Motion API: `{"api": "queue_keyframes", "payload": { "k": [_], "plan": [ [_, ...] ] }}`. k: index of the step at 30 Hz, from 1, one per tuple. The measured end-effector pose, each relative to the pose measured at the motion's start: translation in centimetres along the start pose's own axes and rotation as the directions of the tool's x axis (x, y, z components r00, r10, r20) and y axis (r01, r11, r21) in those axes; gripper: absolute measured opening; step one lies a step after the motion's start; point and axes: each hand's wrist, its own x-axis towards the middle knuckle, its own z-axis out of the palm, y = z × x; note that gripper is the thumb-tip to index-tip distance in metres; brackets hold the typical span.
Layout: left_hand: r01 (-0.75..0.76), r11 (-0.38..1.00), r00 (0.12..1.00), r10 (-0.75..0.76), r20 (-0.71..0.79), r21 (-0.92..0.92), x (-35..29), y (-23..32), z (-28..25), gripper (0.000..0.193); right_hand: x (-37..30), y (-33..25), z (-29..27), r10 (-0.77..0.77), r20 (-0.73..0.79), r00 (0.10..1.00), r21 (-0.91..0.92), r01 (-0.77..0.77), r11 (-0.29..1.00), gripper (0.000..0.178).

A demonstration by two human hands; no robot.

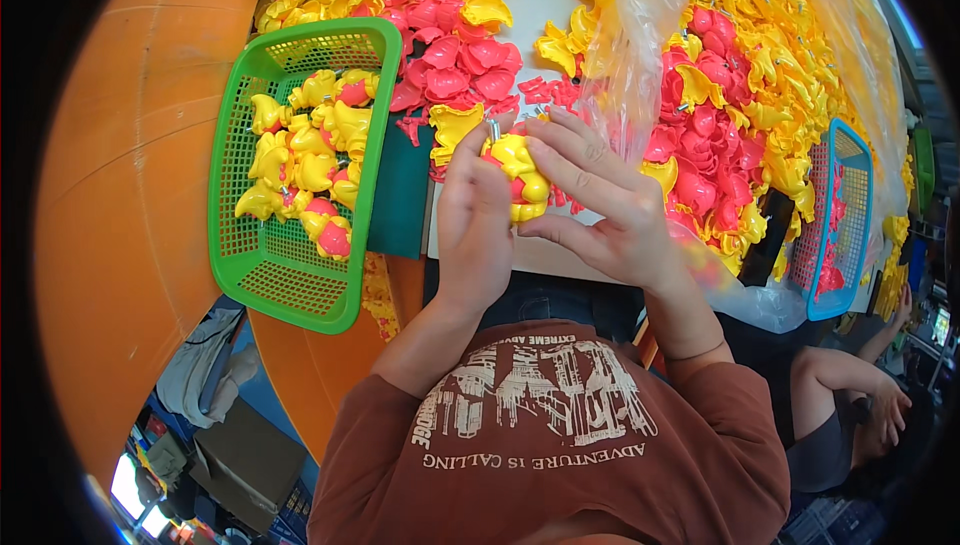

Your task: Assembling small plastic toy ducks from multiple colored components on a factory workbench.

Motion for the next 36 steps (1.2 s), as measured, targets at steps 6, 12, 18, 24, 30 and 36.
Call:
{"api": "queue_keyframes", "payload": {
  "k": [6,12,18,24,30,36],
  "plan": [
    [-0.183,0.967,0.951,0.127,0.283,0.178,-0.2,-0.2,-1.3,0.050,-0.5,0.0,-0.2,0.033,-0.032,0.999,0.288,-0.022,0.957,0.058],
    [-0.293,0.944,0.889,0.210,0.407,0.152,-0.2,-1.2,-1.7,0.060,-0.2,0.1,0.3,0.451,0.121,0.885,0.780,-0.366,0.509,0.043],
    [-0.458,0.831,0.831,0.274,0.483,0.317,-0.4,-1.0,-1.9,0.060,-0.2,1.3,0.3,0.451,0.225,0.864,0.876,-0.382,0.295,0.035],
    [-0.590,0.700,0.769,0.336,0.544,0.401,0.0,-1.1,-2.3,0.059,-0.1,1.9,0.3,0.417,0.246,0.875,0.914,-0.352,0.200,0.030],
    [-0.604,0.653,0.757,0.290,0.586,0.457,0.8,-1.5,-2.1,0.057,0.2,0.0,0.7,0.517,0.030,0.855,0.809,-0.325,0.489,0.026],
    [-0.530,0.779,0.807,0.342,0.481,0.335,0.2,-2.2,-1.9,0.055,0.3,0.1,1.2,0.424,-0.134,0.896,0.735,-0.197,0.649,0.021]
  ]
}}
